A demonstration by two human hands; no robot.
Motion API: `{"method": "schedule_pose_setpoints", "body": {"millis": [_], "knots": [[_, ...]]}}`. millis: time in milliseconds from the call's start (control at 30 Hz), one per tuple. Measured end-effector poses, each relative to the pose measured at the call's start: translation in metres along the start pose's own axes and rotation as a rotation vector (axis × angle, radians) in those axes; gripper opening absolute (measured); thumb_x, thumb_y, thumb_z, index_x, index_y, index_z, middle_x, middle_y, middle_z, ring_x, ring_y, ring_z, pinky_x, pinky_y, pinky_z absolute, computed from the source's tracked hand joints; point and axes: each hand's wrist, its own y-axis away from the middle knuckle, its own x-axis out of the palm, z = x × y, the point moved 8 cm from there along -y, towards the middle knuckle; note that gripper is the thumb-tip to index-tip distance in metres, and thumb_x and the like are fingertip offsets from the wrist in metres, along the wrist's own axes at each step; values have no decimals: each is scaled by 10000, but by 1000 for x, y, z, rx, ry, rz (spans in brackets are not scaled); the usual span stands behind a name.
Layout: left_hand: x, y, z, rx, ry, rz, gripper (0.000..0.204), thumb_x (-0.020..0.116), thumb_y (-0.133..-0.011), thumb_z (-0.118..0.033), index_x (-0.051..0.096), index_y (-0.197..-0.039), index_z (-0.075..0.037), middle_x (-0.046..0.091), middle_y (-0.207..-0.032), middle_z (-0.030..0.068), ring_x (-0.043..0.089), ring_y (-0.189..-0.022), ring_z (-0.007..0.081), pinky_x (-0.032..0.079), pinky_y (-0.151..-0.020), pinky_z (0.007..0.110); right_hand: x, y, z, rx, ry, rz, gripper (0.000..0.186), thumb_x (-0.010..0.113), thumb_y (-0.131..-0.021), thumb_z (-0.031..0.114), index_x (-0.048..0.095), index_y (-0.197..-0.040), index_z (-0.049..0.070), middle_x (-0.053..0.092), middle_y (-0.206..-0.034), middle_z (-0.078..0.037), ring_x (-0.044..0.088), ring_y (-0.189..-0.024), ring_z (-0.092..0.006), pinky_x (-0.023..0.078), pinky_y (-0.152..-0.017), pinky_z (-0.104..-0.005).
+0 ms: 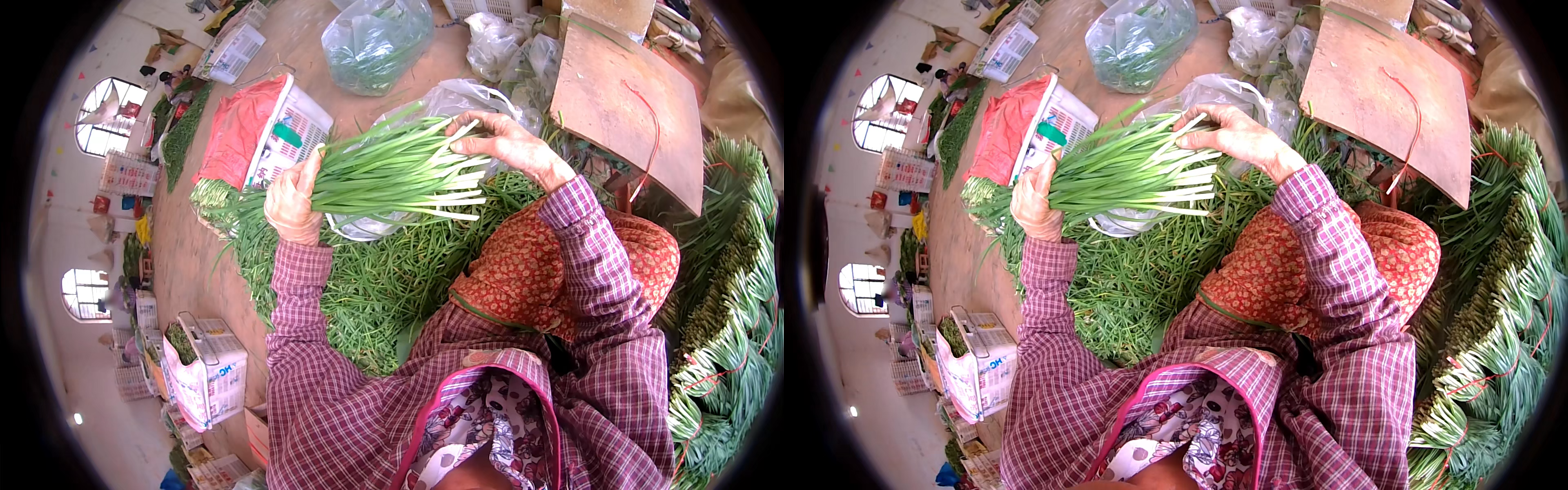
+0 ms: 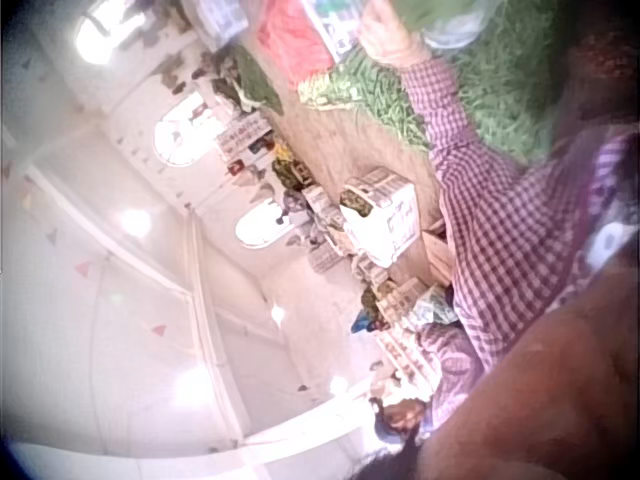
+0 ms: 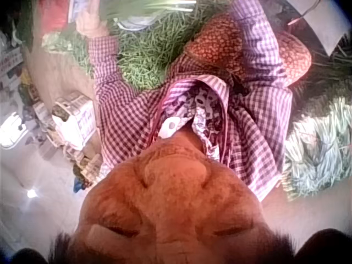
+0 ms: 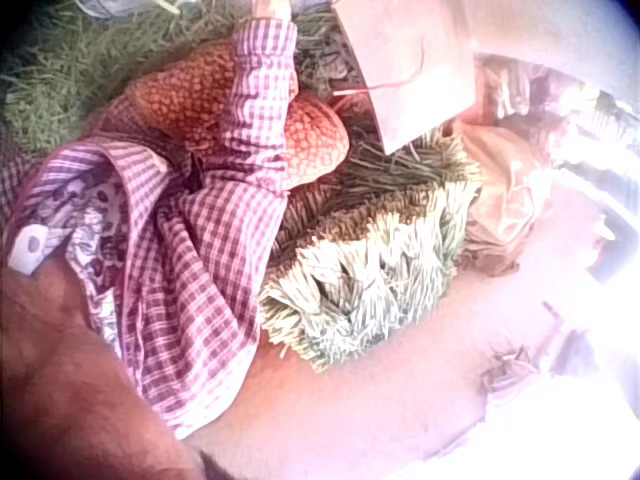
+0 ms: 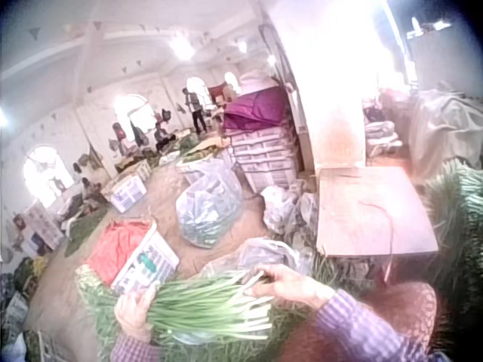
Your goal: The person bundles bunches of chives together by hand, securing them with red ties and stacking the finished bundles.
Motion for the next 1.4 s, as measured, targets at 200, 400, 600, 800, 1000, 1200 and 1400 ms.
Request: {"method": "schedule_pose_setpoints", "body": {"millis": [200,400,600,800,1000,1200,1400], "knots": [[13,7,5,-72,124,120,529,682,-713,-100,638,-1232,-186,639,-809,27,627,-721,217,502,-663,344,5,0,-13,100,-12,58,432,698,-853,245,605,-1206,14,650,-1144,-89,561,-1084,-172,387,-993,-297],[54,29,11,-230,636,317,578,675,-763,-32,544,-1319,-118,654,-1183,43,668,-966,202,527,-848,297,-23,3,-40,153,101,24,455,689,-869,262,604,-1207,-31,661,-1126,-112,568,-1077,-179,379,-1003,-293],[102,141,40,-1102,1486,787,624,628,-727,127,511,-1321,-26,627,-1222,90,654,-1001,208,547,-864,328,-74,27,-17,122,426,-221,299,660,-867,221,667,-1035,-27,705,-934,-150,661,-851,-209,514,-814,-341],[90,137,4,-1279,1480,929,431,686,-747,-31,579,-1164,5,684,-858,92,664,-752,163,530,-623,284,-112,54,-28,246,1245,-376,239,687,-811,303,696,-943,104,693,-850,-133,676,-813,-306,538,-731,-402],[91,141,-11,-1362,1535,953,397,707,-744,-45,596,-1122,-3,669,-821,65,651,-706,150,514,-592,254,-51,48,46,-457,1023,-731,224,648,-874,317,680,-928,103,693,-849,-69,679,-757,-235,553,-712,-346],[93,126,-36,-1278,1596,1048,482,729,-738,-52,557,-1185,-1,680,-801,98,671,-727,184,537,-694,326,6,27,83,-549,1179,-803,271,712,-790,315,625,-847,65,535,-777,-75,593,-799,-242,501,-670,-355],[87,123,-47,-1303,1629,1091,493,717,-735,-53,555,-1198,-8,676,-824,94,666,-715,194,535,-670,336,7,11,67,-511,1196,-735,225,717,-749,249,617,-798,53,588,-815,-99,610,-808,-264,490,-742,-380]]}}
